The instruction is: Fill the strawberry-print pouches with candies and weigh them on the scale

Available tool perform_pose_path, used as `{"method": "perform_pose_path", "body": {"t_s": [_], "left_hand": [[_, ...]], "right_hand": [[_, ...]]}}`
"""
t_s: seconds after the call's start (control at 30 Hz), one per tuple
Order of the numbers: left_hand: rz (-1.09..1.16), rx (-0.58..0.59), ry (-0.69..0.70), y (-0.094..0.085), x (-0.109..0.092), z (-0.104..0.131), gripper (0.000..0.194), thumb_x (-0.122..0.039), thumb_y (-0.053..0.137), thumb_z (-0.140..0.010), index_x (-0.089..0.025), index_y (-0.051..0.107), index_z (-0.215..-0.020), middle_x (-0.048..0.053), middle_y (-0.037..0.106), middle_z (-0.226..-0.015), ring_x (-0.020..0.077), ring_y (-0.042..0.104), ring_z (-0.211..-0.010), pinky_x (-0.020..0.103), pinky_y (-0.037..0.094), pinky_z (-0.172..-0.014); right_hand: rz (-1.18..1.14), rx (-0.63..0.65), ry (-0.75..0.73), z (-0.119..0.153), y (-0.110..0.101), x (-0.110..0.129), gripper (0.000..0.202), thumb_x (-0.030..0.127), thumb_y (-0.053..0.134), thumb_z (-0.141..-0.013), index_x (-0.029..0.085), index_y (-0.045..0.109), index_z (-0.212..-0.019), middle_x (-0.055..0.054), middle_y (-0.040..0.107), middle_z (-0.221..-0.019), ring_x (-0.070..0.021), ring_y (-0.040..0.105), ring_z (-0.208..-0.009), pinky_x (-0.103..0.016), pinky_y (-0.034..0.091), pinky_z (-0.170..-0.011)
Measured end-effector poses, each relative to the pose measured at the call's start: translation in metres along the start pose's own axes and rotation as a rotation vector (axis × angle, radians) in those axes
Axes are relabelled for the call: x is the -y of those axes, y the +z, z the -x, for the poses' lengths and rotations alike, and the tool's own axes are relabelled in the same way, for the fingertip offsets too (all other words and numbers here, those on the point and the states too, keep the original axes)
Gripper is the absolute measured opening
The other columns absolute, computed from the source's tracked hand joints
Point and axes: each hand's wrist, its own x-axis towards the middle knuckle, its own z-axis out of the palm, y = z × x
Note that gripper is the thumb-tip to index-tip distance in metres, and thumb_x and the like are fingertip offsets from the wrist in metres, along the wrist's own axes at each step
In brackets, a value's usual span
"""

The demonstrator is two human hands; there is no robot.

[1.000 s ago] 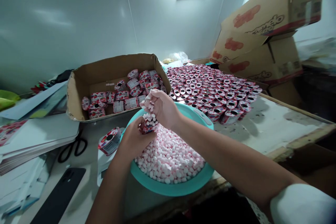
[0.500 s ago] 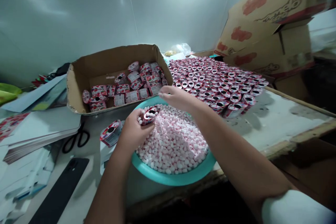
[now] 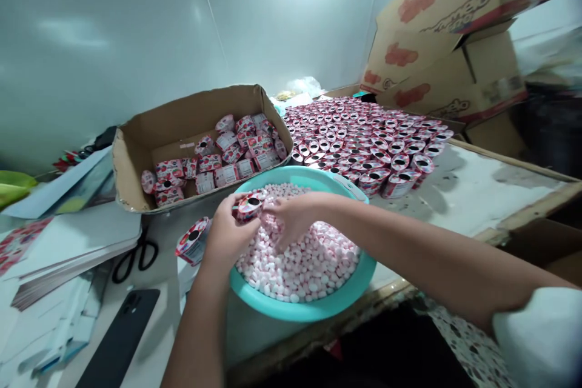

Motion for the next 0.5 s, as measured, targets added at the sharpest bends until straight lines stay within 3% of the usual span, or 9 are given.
{"method": "perform_pose_path", "body": {"t_s": [0.1,0.27,0.37,0.5], "left_hand": [[0.003,0.023,-0.001,0.001,0.001,-0.002,0.046,-0.023,0.07,-0.065,-0.016,0.063,-0.11,0.007,0.07,-0.105,0.0225,0.068,-0.095,0.032,0.053,-0.085],[0.067,-0.012,0.029,0.003,0.001,-0.005,0.047,-0.017,0.069,-0.065,-0.017,0.063,-0.111,0.007,0.07,-0.109,0.0226,0.068,-0.101,0.032,0.053,-0.09],[0.057,0.005,0.03,0.003,0.0,-0.006,0.046,-0.014,0.067,-0.064,-0.017,0.064,-0.109,0.006,0.071,-0.106,0.0221,0.068,-0.098,0.03,0.054,-0.087],[0.054,0.007,0.029,0.003,0.001,-0.006,0.047,-0.013,0.067,-0.064,-0.017,0.063,-0.111,0.006,0.071,-0.106,0.0217,0.069,-0.098,0.029,0.054,-0.086]], "right_hand": [[-0.007,0.149,-0.031,0.018,0.003,0.002,0.111,0.056,0.085,-0.056,0.019,0.043,-0.151,-0.019,0.046,-0.15,-0.0415,0.052,-0.127,-0.046,0.046,-0.101],[-0.229,0.095,-0.15,0.04,0.014,0.0,0.101,0.055,0.076,-0.069,0.019,0.037,-0.154,-0.014,0.04,-0.155,-0.0351,0.043,-0.138,-0.043,0.036,-0.113],[-0.312,0.032,-0.086,0.042,0.021,0.0,0.09,0.048,0.077,-0.07,0.02,0.045,-0.149,-0.013,0.053,-0.145,-0.0324,0.053,-0.127,-0.041,0.043,-0.104],[-0.245,-0.04,-0.047,0.033,0.027,-0.003,0.078,0.037,0.085,-0.06,0.024,0.062,-0.133,-0.008,0.069,-0.115,-0.0252,0.065,-0.096,-0.031,0.05,-0.08]]}}
